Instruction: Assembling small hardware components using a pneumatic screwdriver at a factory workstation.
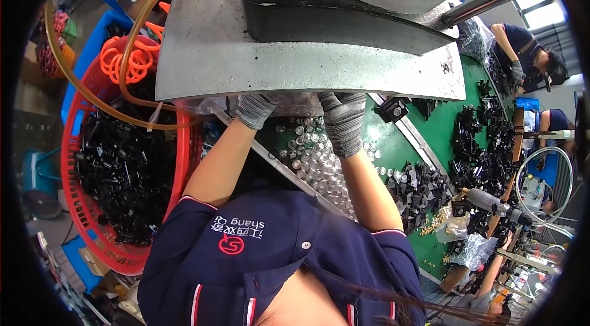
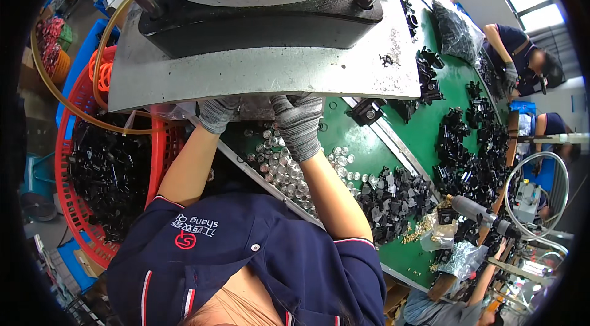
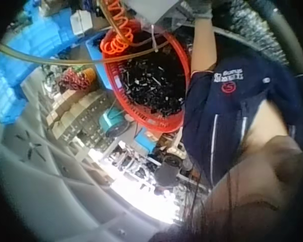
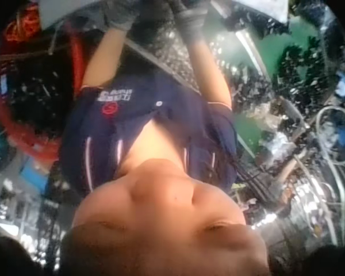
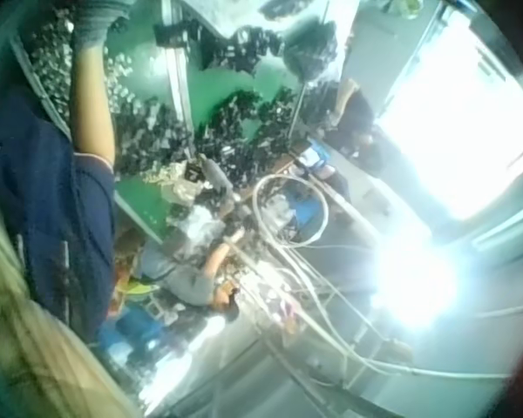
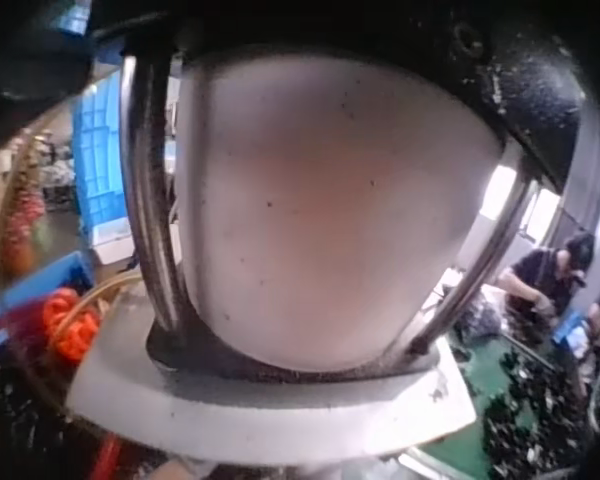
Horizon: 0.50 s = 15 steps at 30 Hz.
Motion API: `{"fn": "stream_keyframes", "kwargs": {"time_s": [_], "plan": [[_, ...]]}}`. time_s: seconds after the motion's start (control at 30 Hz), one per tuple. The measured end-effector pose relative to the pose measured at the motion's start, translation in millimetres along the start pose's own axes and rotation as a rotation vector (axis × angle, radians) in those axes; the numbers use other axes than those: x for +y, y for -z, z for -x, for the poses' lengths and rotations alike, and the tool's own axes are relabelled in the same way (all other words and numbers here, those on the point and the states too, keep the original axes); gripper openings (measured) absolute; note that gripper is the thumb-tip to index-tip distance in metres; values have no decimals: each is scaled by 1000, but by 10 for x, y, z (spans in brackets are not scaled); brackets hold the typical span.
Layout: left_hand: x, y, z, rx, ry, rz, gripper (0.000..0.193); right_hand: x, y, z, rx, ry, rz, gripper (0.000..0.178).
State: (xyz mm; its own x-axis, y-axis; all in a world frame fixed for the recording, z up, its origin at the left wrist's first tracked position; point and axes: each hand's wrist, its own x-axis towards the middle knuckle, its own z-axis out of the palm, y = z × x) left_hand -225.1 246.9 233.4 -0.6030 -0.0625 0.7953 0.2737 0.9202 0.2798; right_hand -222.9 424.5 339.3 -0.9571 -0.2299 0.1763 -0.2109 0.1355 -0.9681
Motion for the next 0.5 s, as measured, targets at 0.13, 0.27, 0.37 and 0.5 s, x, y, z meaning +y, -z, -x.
{"fn": "stream_keyframes", "kwargs": {"time_s": [0.13, 0.27, 0.37, 0.5], "plan": [[18, 70, 13, -72, 39, -35, 55, 24, 0, 9, 10, 3, -19, 24], [-7, 165, 19, -143, 79, -77, 53, 21, -25, 16, 23, 13, -48, 26], [-13, 189, -6, -193, 110, -110, 51, 43, -46, 22, 18, -3, -135, 26], [-3, 290, 34, -255, 127, -138, 50, 104, -59, 0, 22, -37, -335, 24]]}}
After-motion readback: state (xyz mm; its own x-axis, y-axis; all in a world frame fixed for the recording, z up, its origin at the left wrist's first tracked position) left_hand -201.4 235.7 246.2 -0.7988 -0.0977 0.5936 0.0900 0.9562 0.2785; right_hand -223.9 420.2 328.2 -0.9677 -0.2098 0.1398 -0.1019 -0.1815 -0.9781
